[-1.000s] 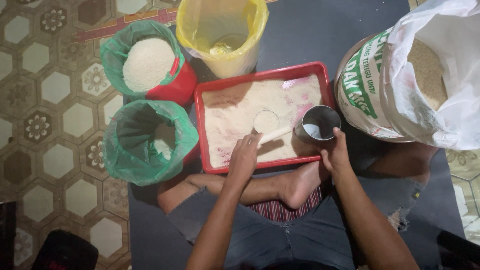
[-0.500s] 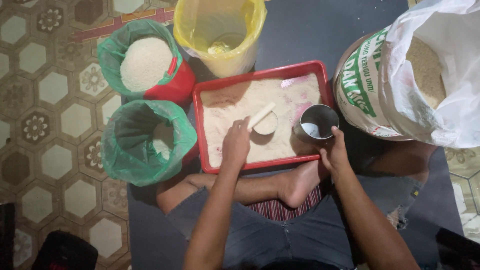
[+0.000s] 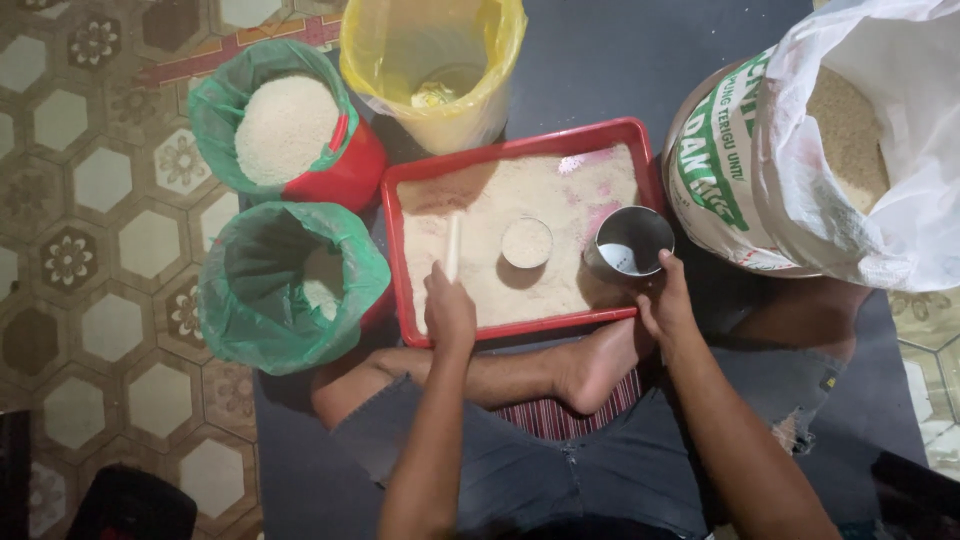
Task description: Measuring and transferring flour from a tray into bags using a small cup.
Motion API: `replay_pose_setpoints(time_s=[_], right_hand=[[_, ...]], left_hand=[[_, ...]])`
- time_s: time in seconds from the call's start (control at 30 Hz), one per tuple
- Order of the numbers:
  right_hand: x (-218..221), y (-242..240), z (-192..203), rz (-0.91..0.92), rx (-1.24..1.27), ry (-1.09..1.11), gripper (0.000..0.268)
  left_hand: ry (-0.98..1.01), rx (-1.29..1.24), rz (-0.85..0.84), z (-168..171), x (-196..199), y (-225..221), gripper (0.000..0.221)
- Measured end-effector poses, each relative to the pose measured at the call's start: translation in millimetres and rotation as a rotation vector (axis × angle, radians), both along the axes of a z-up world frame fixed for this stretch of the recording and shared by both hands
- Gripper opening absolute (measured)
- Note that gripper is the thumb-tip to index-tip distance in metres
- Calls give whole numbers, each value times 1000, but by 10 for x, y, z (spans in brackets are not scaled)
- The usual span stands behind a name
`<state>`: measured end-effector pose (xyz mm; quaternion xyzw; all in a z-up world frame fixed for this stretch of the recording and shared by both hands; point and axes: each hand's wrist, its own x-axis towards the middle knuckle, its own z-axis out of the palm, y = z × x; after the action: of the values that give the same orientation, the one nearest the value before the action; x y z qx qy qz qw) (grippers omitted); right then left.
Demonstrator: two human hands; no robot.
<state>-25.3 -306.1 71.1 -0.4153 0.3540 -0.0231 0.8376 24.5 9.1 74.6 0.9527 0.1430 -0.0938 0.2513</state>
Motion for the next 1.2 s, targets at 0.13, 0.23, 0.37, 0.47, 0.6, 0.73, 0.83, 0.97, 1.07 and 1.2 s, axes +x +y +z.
replay_pose_setpoints(time_s=[0.13,0.23,0.37,0.47,0.6,0.73,0.83,0.97,1.07,1.2], right_hand=[[7,7,32,-10,15,-2,58],[-5,-71,-150,-22,26,13,55],[8,-38,-149,-70,22,13,51],[11,-79,-249,-51,8,34,47],[10,-55,-171,-59,11,19,49],[6,-78,-200,-27,17,-11,52],[3,-41,-108,-21,16,-1,48],[-9,-25,-94,-26,8,-7,48],[-16,-70,-164,-30,8,17,50],[-19,-56,-201,-26,17,14,52]], left_hand=[[26,-4,84,-330,-113,204,43],[-10,-39,93,-275,-209,222,42],[28,-118,106,260,-324,43,35],[-2,-84,-149,57,-422,-30,37],[-32,-82,-378,-21,-511,-248,38],[-214,-112,-376,88,-488,-492,75],[-165,-136,-188,511,-290,-654,96],[-84,-170,-94,420,9,-761,109],[-44,-241,-41,455,114,-835,116],[6,-318,-27,528,157,-861,105]])
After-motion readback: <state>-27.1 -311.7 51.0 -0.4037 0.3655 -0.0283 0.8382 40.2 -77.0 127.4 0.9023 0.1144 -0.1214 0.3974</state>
